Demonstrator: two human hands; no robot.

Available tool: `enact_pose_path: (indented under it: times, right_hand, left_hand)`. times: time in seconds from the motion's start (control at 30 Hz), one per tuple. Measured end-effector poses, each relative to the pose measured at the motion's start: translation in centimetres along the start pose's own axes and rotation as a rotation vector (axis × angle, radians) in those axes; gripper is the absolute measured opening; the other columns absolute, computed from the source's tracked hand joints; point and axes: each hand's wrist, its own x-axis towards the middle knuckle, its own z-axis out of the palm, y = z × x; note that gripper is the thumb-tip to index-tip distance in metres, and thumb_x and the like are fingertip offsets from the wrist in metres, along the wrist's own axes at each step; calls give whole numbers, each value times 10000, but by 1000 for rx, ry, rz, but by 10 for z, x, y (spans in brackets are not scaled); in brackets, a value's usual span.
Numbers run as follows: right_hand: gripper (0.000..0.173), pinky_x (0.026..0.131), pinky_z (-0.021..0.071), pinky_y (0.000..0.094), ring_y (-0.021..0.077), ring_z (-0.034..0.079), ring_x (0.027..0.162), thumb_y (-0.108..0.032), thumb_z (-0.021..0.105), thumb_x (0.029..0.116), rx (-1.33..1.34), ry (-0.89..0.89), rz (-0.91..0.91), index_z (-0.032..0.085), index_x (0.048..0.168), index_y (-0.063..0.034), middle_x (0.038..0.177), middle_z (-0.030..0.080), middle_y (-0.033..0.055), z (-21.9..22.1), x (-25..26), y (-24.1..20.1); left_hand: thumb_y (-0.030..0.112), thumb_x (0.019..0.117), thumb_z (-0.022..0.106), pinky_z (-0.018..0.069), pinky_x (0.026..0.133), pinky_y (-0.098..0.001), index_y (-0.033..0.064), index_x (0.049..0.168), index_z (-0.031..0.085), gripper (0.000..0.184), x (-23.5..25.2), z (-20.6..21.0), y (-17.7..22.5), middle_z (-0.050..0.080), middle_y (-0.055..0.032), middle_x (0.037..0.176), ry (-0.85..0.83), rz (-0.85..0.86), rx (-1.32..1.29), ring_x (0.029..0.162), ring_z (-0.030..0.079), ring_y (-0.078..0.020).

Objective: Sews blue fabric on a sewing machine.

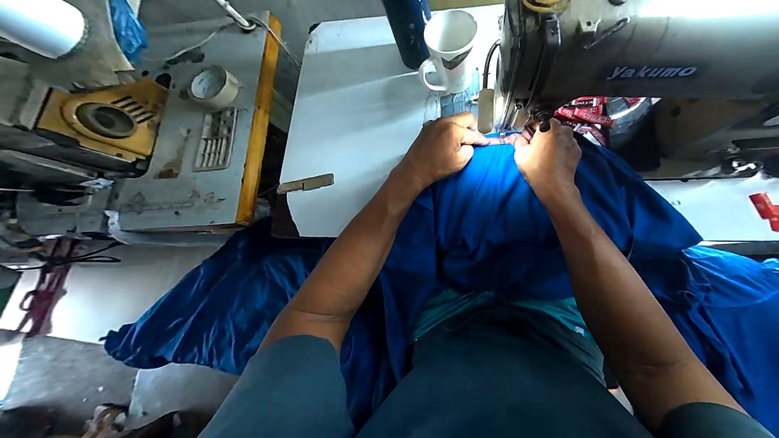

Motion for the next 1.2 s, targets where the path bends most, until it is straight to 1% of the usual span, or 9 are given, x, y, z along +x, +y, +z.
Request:
enact_pose_path:
  times: [0.13, 0.23, 0.37, 0.5, 0.6, 0.7, 0.8, 0.97, 1.2]
  right_hand:
    - [319, 835, 512, 613, 395, 676, 1103, -296, 630, 962, -7, -1, -16, 710, 1146, -48, 1142, 714, 203, 0, -1, 1]
    - [279, 841, 524, 612, 384, 684, 1083, -254, 661, 943, 58, 15, -76, 713, 1117, -42, 1107, 722, 190, 0, -1, 9]
    - [164, 810, 563, 517, 307, 690, 953, -144, 611, 974, 203, 158, -229, 685, 1072, -36, 1018, 697, 150, -5, -14, 31]
    - [231, 849, 585, 435, 283, 683, 1025, -70, 520, 1025, 196, 243, -406, 677, 1185, -14, 1187, 657, 178, -5, -34, 38]
    - [285, 812, 589, 440, 275, 707, 1005, -50, 515, 988, 169, 236, -497, 747, 1152, -68, 1135, 707, 147, 12, -21, 31]
    - [277, 697, 588, 473, 279, 725, 921, -110, 549, 993, 56, 161, -511, 741, 1192, -106, 1235, 703, 101, 27, -18, 30]
    - [298, 584, 557, 467, 261, 716, 791, -162, 572, 992, -31, 169, -510, 729, 1242, -121, 1309, 681, 54, 33, -23, 31]
    - [316, 566, 539, 460, 250, 705, 771, -180, 539, 1018, -71, 150, -520, 720, 1275, -146, 1332, 668, 29, 28, -22, 36]
    - [305, 556, 538, 464, 259, 716, 801, -160, 550, 1013, -108, 180, -529, 715, 1268, -127, 1350, 667, 31, 24, -22, 50]
  left_hand:
    - [76, 942, 503, 548, 836, -369, 159, 1153, 792, 368, -6, 2, 0, 716, -53, 1074, 38, 81, 62, 986, 679, -189]
    - [86, 952, 503, 551, 885, -380, 159, 1205, 764, 371, -11, 10, 1, 704, -73, 1129, 66, 110, 127, 1056, 671, -225]
    - [113, 977, 490, 551, 858, -378, 163, 1227, 744, 360, -15, 15, 0, 681, -65, 1223, 90, 113, 183, 1086, 656, -234]
    - [116, 985, 484, 558, 852, -376, 162, 1215, 744, 350, -15, 16, -1, 665, -71, 1255, 89, 115, 184, 1104, 654, -233]
    - [112, 984, 483, 557, 837, -374, 148, 1201, 743, 340, -14, 16, -1, 673, -73, 1223, 95, 114, 181, 1084, 658, -230]
    - [110, 986, 480, 560, 833, -371, 147, 1201, 744, 342, -14, 17, -1, 679, -74, 1198, 101, 119, 186, 1074, 661, -228]
    - [106, 979, 481, 557, 826, -369, 156, 1206, 742, 349, -15, 18, -1, 683, -70, 1170, 94, 106, 187, 1062, 661, -229]
    - [122, 987, 481, 556, 817, -385, 187, 1228, 736, 357, -13, 19, 3, 668, -67, 1167, 82, 80, 195, 1061, 652, -232]
    - [161, 986, 495, 557, 772, -393, 197, 1236, 730, 345, -8, 33, 15, 687, -72, 1196, 96, 50, 252, 1023, 672, -250]
